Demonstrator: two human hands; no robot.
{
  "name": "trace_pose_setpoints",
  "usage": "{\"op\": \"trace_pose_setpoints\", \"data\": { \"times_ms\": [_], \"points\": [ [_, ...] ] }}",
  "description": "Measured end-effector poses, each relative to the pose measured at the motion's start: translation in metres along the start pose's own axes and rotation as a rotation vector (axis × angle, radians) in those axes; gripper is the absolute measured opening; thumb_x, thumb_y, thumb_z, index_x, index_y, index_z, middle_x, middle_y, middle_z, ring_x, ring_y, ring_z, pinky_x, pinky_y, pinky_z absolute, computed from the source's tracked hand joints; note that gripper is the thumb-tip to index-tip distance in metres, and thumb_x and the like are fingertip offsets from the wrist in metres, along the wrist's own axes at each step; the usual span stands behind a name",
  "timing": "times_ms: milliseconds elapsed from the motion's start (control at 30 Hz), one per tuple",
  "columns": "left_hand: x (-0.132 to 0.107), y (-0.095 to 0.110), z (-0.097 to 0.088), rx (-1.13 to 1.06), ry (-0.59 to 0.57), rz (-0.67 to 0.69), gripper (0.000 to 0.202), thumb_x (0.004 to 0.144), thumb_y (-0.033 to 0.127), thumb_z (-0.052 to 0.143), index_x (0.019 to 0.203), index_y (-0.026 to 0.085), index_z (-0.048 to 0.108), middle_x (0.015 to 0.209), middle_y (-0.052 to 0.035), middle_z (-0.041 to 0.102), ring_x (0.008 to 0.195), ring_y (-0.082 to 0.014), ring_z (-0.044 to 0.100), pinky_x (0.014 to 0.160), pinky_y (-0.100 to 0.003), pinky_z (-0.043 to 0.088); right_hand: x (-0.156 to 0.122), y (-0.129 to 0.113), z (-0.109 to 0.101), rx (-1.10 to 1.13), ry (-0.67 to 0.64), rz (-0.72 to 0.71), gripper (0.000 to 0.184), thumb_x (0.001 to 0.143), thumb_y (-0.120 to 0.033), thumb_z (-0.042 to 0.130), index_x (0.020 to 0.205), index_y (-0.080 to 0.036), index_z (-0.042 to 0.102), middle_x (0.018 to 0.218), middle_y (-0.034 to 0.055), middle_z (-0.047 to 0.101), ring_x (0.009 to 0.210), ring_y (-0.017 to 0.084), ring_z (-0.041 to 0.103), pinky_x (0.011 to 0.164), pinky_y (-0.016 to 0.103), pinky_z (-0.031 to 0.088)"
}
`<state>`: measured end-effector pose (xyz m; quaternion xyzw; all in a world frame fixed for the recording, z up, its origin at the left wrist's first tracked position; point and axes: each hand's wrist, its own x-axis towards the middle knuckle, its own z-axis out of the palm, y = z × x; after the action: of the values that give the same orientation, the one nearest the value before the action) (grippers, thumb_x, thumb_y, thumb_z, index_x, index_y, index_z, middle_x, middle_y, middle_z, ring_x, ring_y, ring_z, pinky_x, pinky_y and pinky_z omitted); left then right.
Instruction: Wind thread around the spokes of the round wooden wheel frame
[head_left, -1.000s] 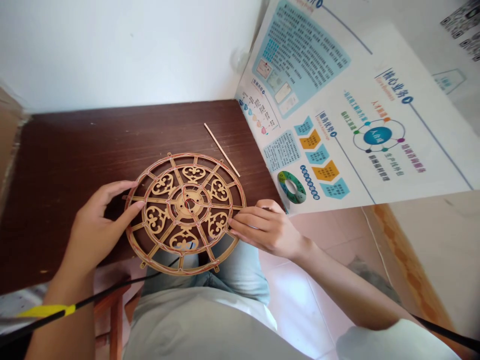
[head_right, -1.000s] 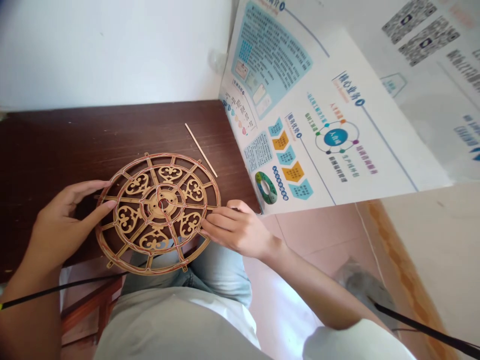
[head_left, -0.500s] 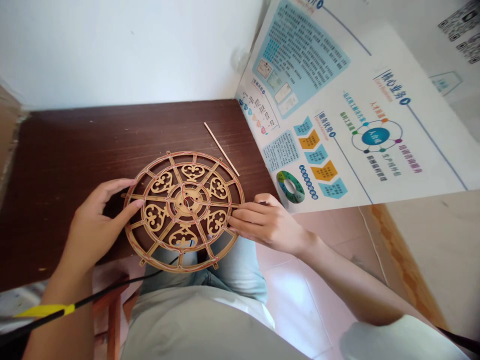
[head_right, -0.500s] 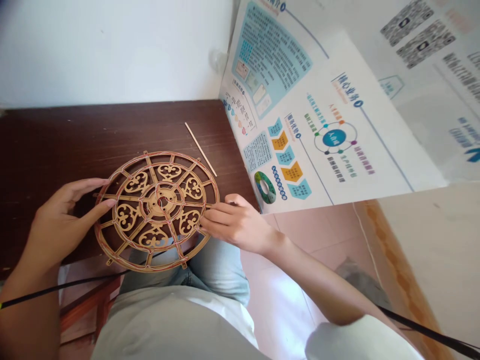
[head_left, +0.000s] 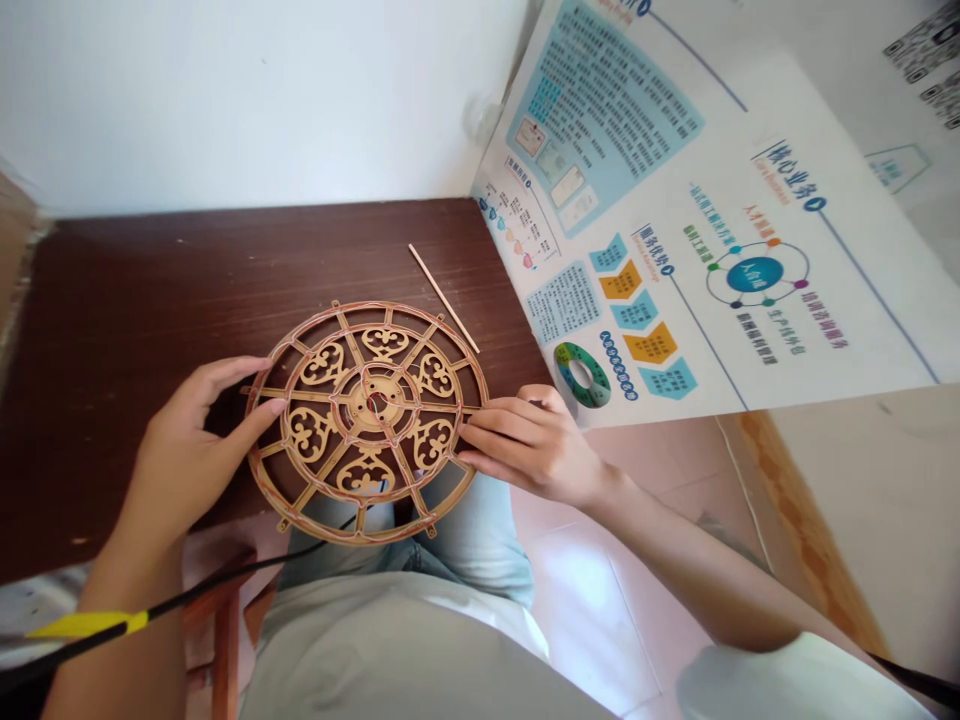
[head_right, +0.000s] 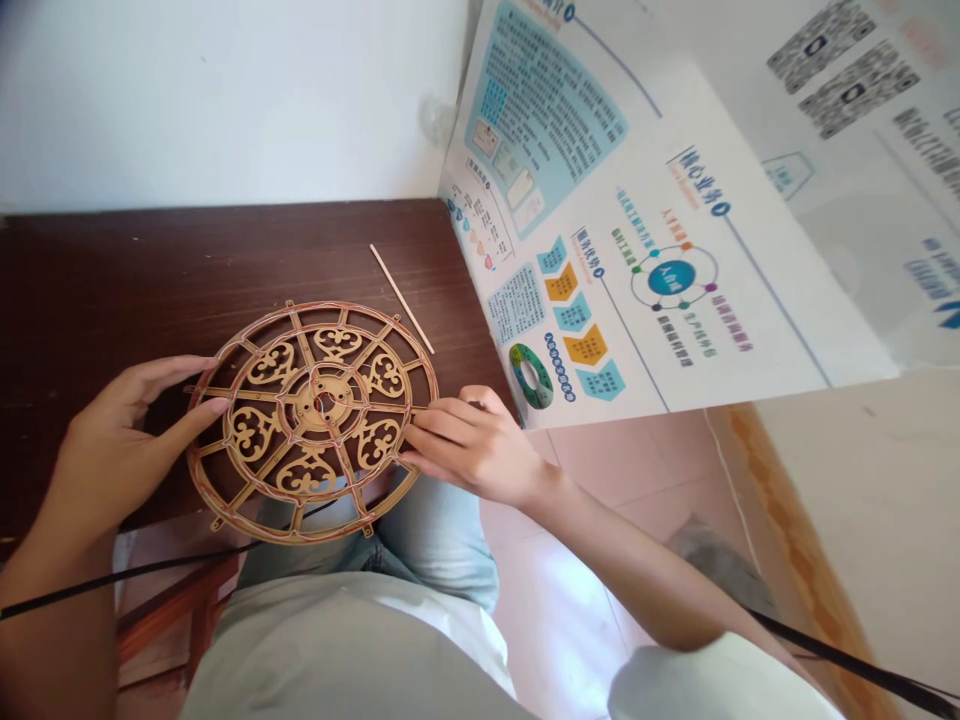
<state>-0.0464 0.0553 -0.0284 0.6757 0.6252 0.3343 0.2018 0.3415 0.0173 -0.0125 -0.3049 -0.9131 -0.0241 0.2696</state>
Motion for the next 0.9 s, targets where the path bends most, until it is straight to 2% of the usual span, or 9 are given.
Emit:
{"op": "trace_pose_setpoints", "data": {
  "times_ms": [100,167,400,567,900],
  "points": [
    [0.000,0.001,0.001,-0.009,0.000,0.000,0.047,0.091,0.053,0.078,0.132,0.029,0.076,0.135,-0.0064,0.079,0.125,-0.0322,0.075,0.119,-0.057,0.055,-0.003,0.001,0.000,-0.023,0.000,0.013,0.033,0.106,-0.035,0.079,0.135,-0.022,0.075,0.112,0.0049,0.086,0.101,0.023,0.079,0.088,0.042,0.043],
    [0.000,0.001,0.002,-0.012,0.003,-0.001,0.047,0.090,0.054,0.078,0.130,0.030,0.076,0.134,-0.0062,0.079,0.125,-0.0325,0.075,0.119,-0.058,0.055,-0.003,0.003,0.000,-0.028,-0.008,0.003,0.036,0.105,-0.035,0.079,0.138,-0.022,0.075,0.112,0.0048,0.086,0.100,0.023,0.078,0.088,0.042,0.042],
    [-0.001,0.000,0.000,-0.003,0.000,0.002,0.047,0.090,0.053,0.079,0.131,0.030,0.076,0.134,-0.0057,0.079,0.125,-0.0320,0.075,0.119,-0.057,0.055,0.000,0.005,-0.001,-0.017,-0.008,-0.047,0.023,0.107,-0.033,0.077,0.125,-0.018,0.079,0.109,0.0048,0.087,0.099,0.020,0.078,0.086,0.040,0.042],
    [0.000,-0.001,0.001,-0.024,0.008,0.003,0.047,0.090,0.053,0.079,0.130,0.029,0.076,0.134,-0.0062,0.080,0.125,-0.0318,0.075,0.120,-0.056,0.054,0.001,0.007,-0.002,0.006,-0.037,-0.068,0.025,0.107,-0.032,0.077,0.128,-0.019,0.078,0.111,0.0055,0.086,0.100,0.020,0.077,0.085,0.038,0.042],
    [0.000,0.005,0.000,0.000,0.007,-0.013,0.048,0.090,0.055,0.078,0.128,0.028,0.077,0.132,-0.0069,0.080,0.122,-0.0316,0.075,0.116,-0.053,0.057,0.005,0.012,-0.001,0.015,-0.074,-0.116,0.020,0.116,-0.033,0.062,0.120,-0.020,0.078,0.112,0.0038,0.086,0.103,0.017,0.078,0.084,0.034,0.048]
  ]
}}
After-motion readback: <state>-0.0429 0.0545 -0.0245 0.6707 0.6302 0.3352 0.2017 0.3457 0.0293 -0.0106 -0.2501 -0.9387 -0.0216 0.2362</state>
